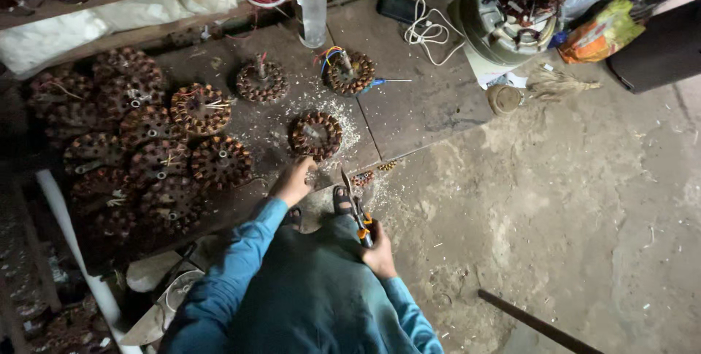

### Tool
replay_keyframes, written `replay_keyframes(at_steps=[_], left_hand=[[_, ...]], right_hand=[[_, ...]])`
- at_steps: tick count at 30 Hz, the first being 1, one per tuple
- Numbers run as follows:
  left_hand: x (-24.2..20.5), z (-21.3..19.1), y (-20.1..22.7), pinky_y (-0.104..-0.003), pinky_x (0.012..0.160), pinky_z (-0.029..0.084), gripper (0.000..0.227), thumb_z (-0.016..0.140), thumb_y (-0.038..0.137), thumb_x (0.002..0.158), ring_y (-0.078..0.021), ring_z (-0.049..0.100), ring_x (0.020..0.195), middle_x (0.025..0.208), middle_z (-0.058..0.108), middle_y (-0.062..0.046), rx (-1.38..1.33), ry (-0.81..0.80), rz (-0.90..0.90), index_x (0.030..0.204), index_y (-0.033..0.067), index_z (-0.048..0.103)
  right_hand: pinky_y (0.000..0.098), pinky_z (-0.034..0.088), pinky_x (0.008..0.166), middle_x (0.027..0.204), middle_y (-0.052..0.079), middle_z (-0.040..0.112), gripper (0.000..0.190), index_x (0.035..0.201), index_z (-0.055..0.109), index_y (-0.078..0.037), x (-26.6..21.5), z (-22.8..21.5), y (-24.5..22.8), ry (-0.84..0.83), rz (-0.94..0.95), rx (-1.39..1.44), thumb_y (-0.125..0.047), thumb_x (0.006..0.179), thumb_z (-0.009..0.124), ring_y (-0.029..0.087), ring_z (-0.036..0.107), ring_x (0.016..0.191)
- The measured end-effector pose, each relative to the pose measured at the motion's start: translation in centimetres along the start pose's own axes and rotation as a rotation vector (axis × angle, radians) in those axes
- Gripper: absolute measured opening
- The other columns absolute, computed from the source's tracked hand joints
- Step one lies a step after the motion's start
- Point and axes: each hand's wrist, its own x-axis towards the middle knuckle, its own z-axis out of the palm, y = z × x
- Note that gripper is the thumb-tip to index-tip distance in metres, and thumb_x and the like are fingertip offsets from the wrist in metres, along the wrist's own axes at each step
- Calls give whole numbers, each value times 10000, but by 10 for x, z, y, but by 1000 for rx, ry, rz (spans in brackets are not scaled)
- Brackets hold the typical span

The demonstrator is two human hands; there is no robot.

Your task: The person uses pliers to trim small protrusions from circular motor stator components on a workbench. The person repeatedly picks up a component, trims it, and places it back down, working through several units.

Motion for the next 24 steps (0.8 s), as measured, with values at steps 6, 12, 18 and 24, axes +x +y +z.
replay_keyframes(at_steps=[6,12,18,24], left_hand=[[31,30,55,-456,832,558,446,765,207,858,-380,671,1022,1206,653,-168,188,245,-142,1257,100,597],[71,49,64,-467,710,545,324,762,366,890,-380,688,914,1158,688,-154,308,332,-295,1153,185,704],[64,53,44,-448,800,542,199,726,283,922,-366,692,906,999,734,-148,38,400,-244,997,105,770],[64,57,42,-439,798,542,184,710,252,919,-349,702,891,972,750,-142,69,403,-268,968,89,781]], right_hand=[[319,507,835,1003,78,666,672,1286,598,-7,2,-28,18,-114,98,82,-95,666,842,174,601,924],[290,537,676,909,89,676,583,1299,581,7,5,-44,15,-346,312,314,-36,735,721,154,644,757],[319,542,617,860,115,685,520,1256,587,61,48,-53,-2,-615,368,354,-36,757,698,197,664,701],[351,572,820,993,154,746,353,1180,634,165,68,-39,16,-831,353,512,-48,898,643,233,715,893]])
